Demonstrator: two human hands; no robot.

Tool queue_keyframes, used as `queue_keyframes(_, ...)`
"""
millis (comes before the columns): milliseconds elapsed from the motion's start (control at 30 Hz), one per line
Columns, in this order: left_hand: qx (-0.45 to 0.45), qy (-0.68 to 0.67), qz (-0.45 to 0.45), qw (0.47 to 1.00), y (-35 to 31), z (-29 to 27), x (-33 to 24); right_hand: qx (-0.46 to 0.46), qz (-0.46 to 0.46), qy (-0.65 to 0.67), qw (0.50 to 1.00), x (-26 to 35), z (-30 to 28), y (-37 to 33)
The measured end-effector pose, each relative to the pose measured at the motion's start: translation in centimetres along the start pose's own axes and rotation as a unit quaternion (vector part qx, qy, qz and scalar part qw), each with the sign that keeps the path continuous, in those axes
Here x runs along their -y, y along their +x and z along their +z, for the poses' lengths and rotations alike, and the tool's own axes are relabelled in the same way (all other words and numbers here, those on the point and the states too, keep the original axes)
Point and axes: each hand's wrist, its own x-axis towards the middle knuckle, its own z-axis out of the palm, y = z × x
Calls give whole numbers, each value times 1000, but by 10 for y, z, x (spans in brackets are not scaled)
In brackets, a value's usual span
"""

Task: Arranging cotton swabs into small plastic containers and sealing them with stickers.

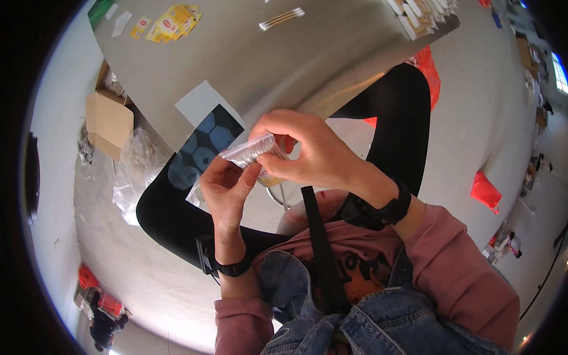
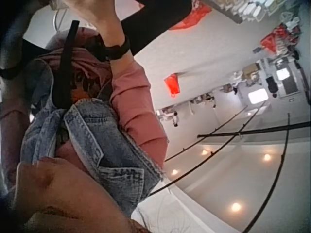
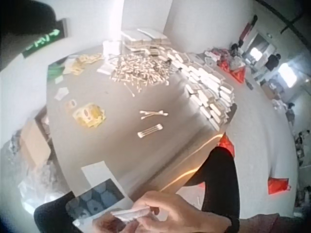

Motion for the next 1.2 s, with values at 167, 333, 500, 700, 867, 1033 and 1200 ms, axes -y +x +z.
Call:
queue_keyframes(167,32,-49,-24,998,2,5,-5,-22,30,82,996,2,2,-2)
queue_keyframes(333,43,-74,-26,996,1,4,-5,-78,-8,51,996,2,6,-1)
queue_keyframes(500,52,-90,-87,991,1,12,-18,-85,-18,48,995,8,6,-1)
queue_keyframes(700,41,-34,-21,998,-4,8,-9,-107,-107,-86,985,18,7,-2)
queue_keyframes(867,26,-6,32,999,-5,8,-2,-116,-112,-105,981,26,7,-3)
queue_keyframes(1033,21,-30,50,998,-6,9,-2,-91,-114,-149,978,34,7,-6)
queue_keyframes(1200,23,-50,58,997,-6,10,-4,-104,-114,-150,977,35,8,-6)
